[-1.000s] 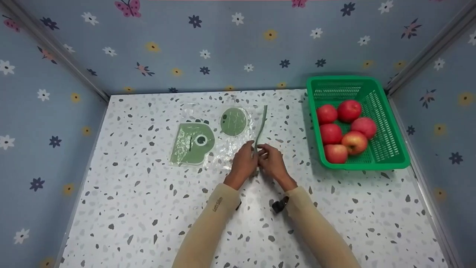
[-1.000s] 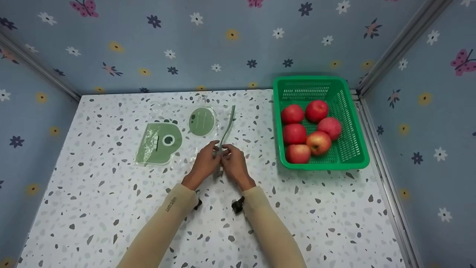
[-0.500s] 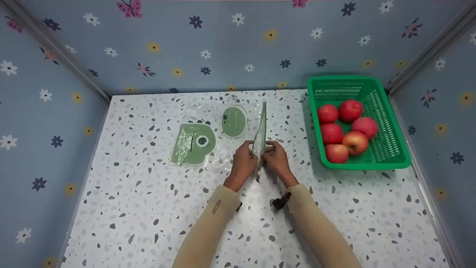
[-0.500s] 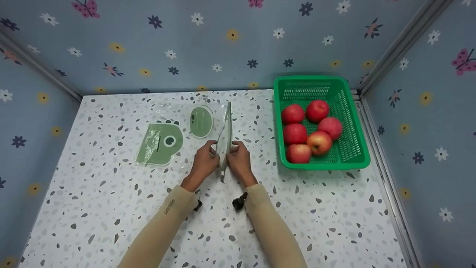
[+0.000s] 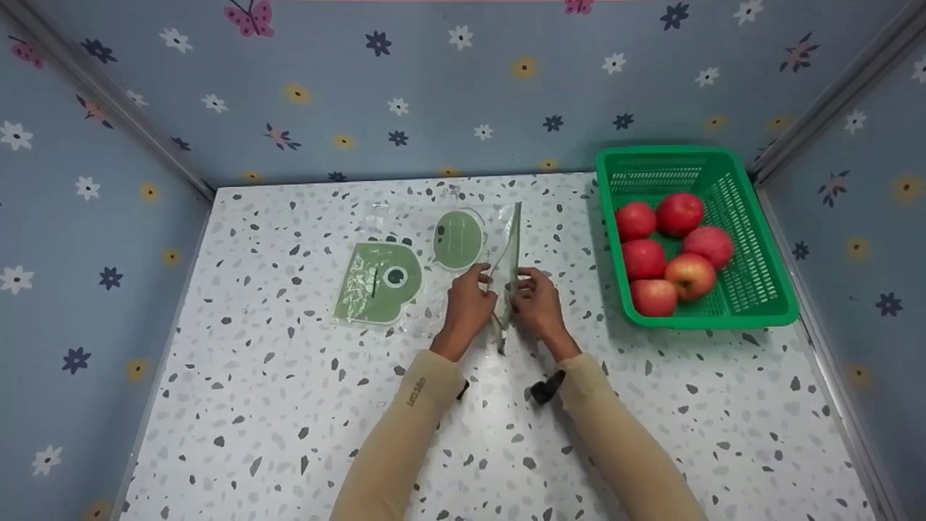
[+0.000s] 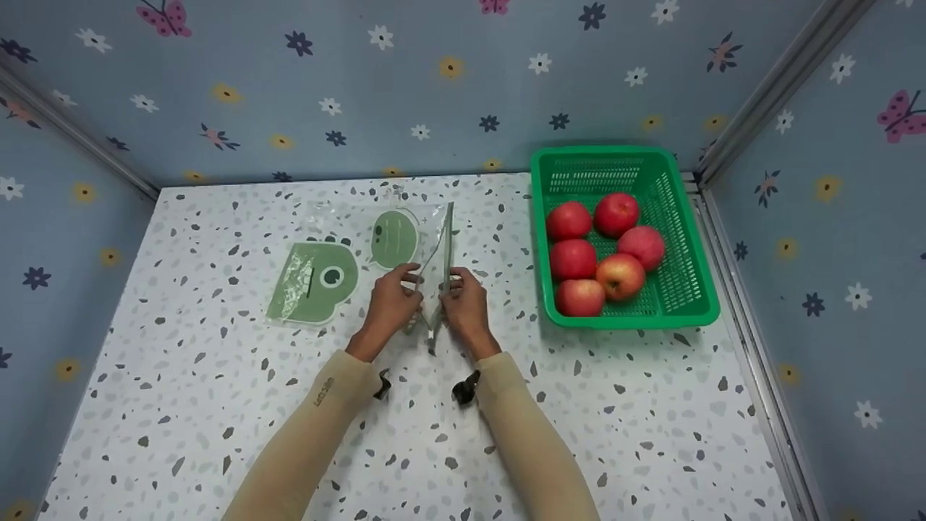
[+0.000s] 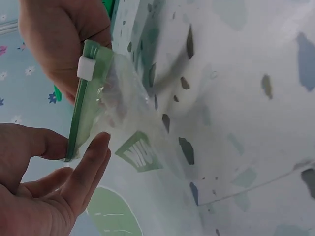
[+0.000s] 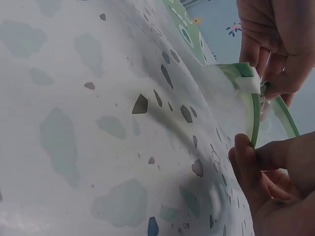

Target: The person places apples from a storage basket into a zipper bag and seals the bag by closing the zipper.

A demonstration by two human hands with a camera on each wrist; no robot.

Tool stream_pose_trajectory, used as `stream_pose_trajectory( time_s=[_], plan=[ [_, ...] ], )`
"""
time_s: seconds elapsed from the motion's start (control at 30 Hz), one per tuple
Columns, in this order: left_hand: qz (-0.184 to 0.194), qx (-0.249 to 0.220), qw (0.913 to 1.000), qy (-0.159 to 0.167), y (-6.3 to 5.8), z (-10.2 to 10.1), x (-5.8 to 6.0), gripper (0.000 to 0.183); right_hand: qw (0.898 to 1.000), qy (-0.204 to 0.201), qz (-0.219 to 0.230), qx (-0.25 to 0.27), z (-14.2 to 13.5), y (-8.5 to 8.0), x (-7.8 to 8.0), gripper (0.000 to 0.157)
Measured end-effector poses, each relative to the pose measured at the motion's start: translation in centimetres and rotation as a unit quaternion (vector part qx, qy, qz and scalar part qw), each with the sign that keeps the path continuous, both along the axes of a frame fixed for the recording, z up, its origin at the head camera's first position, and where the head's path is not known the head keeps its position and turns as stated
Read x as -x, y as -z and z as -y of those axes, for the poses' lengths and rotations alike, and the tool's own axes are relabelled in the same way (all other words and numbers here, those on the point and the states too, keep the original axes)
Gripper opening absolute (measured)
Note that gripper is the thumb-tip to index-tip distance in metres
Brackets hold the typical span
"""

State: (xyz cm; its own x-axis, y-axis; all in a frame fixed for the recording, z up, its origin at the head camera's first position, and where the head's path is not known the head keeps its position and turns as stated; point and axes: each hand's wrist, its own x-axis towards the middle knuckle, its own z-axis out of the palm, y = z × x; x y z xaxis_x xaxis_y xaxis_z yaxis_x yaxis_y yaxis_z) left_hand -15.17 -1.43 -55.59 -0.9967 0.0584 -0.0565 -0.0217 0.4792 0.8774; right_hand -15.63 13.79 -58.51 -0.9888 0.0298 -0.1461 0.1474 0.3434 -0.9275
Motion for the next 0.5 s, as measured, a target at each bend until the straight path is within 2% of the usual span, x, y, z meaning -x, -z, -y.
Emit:
stream_pose_trajectory(
  time_s=[0.17, 0.33, 0.5],
  plan=[
    [0.011, -0.052, 0.9985, -0.013, -0.2, 0.6, 0.1, 0.04, 1.0, 0.017, 0.0, 0.001, -0.1, 0.1, 0.0, 0.047],
    [0.03, -0.127, 0.991, -0.03, -0.5, 1.1, 0.0, 0.041, 0.999, 0.033, -0.003, -0.012, -0.3, 0.4, 0.1, 0.045],
    [0.028, -0.146, 0.988, -0.041, -0.8, 1.3, -0.1, 0.034, 0.999, 0.03, -0.013, -0.009, -0.4, 0.6, 0.0, 0.044]
  ],
)
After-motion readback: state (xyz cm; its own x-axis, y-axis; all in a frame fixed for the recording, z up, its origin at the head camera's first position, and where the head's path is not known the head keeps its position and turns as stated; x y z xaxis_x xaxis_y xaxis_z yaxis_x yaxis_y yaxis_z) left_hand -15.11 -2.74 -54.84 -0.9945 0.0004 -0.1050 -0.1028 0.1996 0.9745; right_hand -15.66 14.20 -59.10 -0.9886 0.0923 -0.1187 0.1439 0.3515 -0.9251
